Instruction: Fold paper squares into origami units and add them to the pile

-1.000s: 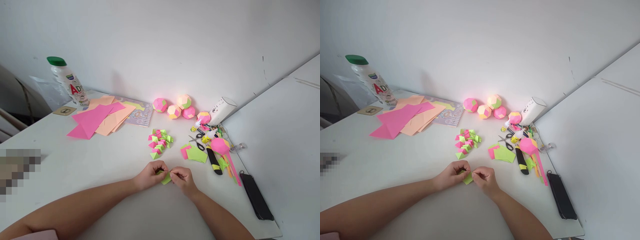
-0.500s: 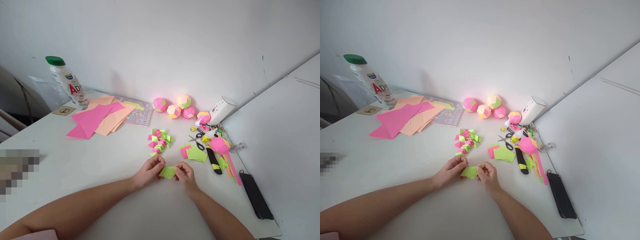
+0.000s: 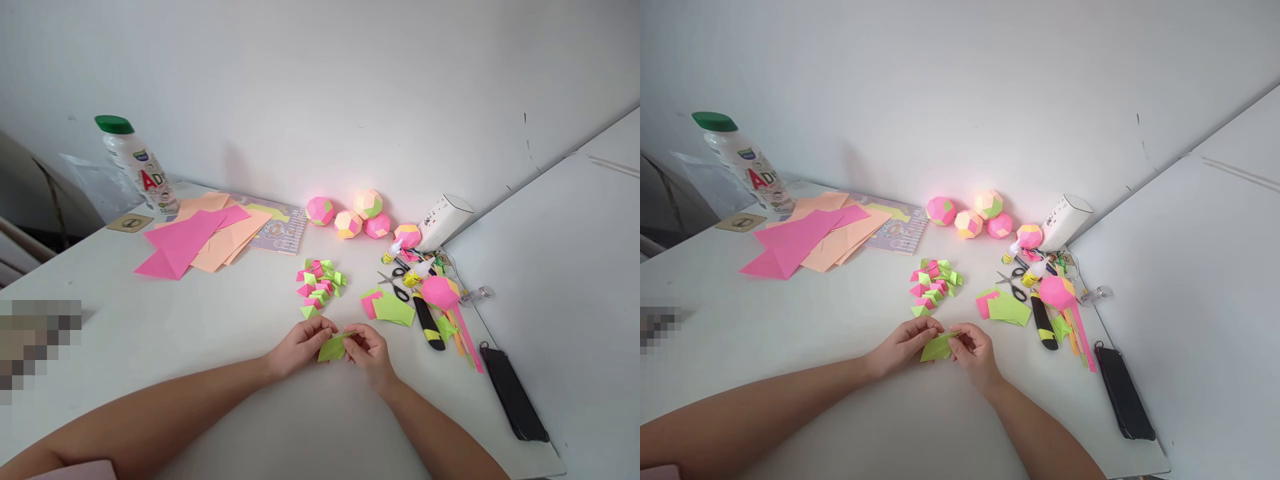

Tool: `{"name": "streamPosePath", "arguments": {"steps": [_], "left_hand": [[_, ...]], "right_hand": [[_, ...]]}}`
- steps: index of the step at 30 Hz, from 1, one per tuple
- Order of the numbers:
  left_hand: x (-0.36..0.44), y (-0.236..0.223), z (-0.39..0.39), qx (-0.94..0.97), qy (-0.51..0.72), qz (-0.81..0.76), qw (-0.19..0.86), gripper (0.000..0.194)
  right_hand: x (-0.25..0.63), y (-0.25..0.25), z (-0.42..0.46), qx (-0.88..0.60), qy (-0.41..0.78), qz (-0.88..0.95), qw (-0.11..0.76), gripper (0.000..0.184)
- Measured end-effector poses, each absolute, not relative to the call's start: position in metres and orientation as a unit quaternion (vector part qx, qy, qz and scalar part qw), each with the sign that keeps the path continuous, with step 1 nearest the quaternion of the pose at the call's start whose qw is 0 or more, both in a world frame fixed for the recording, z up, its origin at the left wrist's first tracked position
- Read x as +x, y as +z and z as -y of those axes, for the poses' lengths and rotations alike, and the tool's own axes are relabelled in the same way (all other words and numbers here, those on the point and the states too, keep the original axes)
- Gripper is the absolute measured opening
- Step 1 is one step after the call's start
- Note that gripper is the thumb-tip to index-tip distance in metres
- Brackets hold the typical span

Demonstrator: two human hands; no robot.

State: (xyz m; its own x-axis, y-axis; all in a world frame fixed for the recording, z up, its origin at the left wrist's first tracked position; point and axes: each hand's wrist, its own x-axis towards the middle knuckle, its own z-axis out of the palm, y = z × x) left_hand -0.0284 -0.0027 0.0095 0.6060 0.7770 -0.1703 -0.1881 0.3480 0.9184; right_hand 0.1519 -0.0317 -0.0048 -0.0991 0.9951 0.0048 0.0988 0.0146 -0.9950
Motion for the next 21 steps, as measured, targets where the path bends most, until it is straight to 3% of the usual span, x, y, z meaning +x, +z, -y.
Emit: {"name": "streamPosePath", "arguments": {"steps": [9, 21], "left_hand": [[-0.029, 0.012, 0.005, 0.568, 0.315, -0.260, 0.714, 0.027], [-0.028, 0.000, 0.005, 0.530, 0.342, -0.273, 0.727, 0.034]], "right_hand": [[0.148, 0.001, 0.031, -0.494, 0.520, 0.527, 0.456, 0.020], [0.149, 0.000, 0.032, -0.499, 0.524, 0.548, 0.420, 0.019]]}}
